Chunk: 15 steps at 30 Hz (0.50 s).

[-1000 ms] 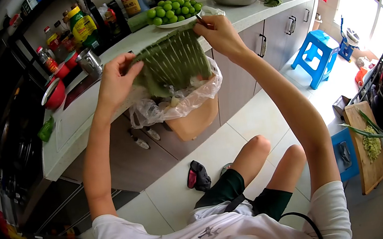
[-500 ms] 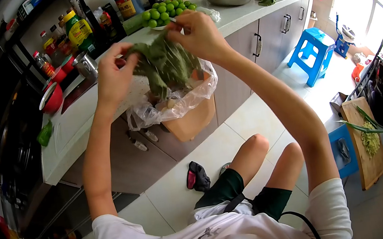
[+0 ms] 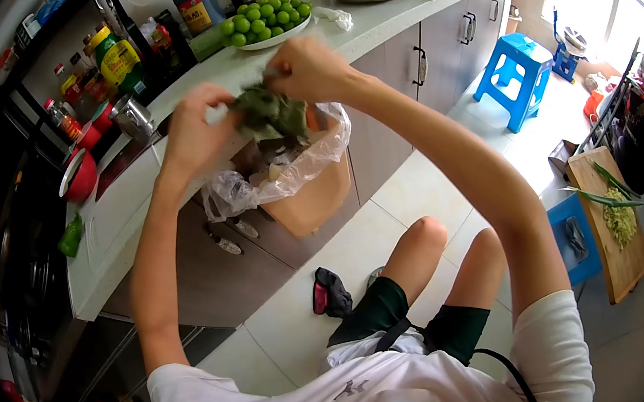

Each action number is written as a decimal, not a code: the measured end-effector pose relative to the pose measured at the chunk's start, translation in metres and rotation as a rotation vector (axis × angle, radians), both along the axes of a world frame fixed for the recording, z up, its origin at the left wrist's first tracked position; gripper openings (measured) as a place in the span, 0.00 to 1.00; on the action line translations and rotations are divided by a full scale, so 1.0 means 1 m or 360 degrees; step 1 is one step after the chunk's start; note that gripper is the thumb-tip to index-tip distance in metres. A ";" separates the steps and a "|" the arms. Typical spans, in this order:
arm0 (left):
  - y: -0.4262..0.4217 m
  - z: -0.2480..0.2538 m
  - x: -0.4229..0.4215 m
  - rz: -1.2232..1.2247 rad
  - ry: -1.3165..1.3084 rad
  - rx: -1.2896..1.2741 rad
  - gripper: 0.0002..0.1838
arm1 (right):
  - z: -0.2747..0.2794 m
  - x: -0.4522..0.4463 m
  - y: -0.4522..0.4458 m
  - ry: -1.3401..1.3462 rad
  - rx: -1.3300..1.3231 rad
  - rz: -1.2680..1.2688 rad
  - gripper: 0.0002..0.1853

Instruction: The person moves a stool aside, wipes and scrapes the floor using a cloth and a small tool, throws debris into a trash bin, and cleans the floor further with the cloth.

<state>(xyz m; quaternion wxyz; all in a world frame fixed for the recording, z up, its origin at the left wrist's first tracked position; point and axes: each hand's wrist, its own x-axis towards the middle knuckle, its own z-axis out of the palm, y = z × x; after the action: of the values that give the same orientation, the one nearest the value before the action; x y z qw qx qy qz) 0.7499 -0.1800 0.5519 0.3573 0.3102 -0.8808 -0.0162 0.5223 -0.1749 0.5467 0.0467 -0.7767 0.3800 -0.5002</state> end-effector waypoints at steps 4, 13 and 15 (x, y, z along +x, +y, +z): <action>0.007 0.007 0.004 0.0199 -0.0126 0.0271 0.08 | -0.002 -0.010 -0.006 0.0131 0.0166 -0.0005 0.11; 0.002 0.016 0.007 0.0006 0.0080 -0.0347 0.08 | -0.003 -0.005 -0.006 0.0292 0.0184 -0.0088 0.10; -0.004 0.005 0.005 -0.0023 0.0128 0.0118 0.07 | 0.007 -0.001 -0.004 -0.0043 0.0032 -0.0185 0.11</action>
<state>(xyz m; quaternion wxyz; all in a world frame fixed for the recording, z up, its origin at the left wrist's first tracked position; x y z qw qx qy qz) 0.7549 -0.1844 0.5572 0.3806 0.3160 -0.8668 -0.0638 0.5210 -0.1785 0.5539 0.0304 -0.7460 0.4288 -0.5086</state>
